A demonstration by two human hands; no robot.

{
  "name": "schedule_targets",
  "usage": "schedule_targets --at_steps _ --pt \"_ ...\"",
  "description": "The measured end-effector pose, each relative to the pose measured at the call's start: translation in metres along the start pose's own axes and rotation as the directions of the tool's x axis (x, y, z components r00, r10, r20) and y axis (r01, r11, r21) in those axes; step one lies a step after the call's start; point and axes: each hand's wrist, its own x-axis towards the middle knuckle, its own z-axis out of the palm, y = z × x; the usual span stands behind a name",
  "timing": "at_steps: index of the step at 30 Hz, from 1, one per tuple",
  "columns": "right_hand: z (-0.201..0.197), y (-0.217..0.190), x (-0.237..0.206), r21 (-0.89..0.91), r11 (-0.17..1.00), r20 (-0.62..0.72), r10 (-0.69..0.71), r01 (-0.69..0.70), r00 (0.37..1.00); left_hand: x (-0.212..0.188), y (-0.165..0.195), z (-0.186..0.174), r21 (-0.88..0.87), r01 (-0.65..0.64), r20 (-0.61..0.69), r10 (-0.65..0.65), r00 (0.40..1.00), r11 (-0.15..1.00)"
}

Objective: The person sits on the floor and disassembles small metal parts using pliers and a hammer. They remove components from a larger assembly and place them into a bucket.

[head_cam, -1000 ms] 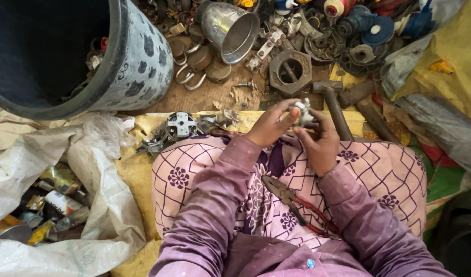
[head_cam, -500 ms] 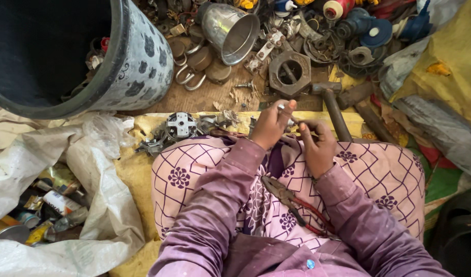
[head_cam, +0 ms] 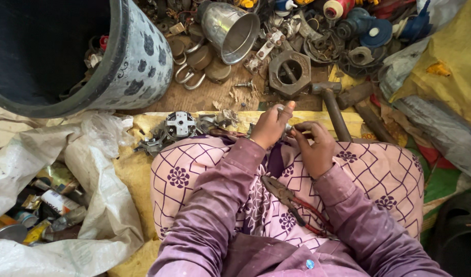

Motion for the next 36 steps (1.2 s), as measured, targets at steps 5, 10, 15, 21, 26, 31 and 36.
schedule_targets --at_steps 5,10,15,21,26,31,36 --pt "-0.001 0.004 -0.001 -0.065 0.996 0.039 -0.056 0.059 0.998 0.004 -0.011 0.006 0.046 0.084 0.058 -0.087 0.994 0.995" --pt "-0.003 0.004 -0.004 -0.146 0.966 0.106 -0.2 0.214 0.974 0.014 -0.028 0.007 0.061 0.096 0.166 -0.105 0.98 0.994" --pt "-0.005 0.0 -0.001 -0.062 0.955 0.153 -0.277 0.289 0.949 0.016 -0.031 0.0 0.037 0.116 0.214 -0.121 0.969 0.993" --pt "-0.006 0.001 0.004 -0.046 0.997 0.072 0.068 -0.065 0.995 0.01 -0.018 -0.001 0.194 0.069 0.079 -0.086 0.993 0.979" --pt "0.001 0.014 -0.002 -0.098 0.995 0.082 0.039 -0.031 0.996 0.008 -0.016 0.003 0.23 0.092 0.032 -0.102 0.994 0.969" --pt "0.006 0.029 -0.007 -0.207 0.973 0.129 0.133 -0.105 0.983 0.008 -0.036 0.018 0.257 0.149 0.002 -0.154 0.988 0.955" --pt "0.007 0.03 -0.006 -0.122 0.97 0.177 0.231 -0.212 0.957 0.015 -0.061 0.039 0.191 -0.014 -0.117 0.037 0.992 0.982"
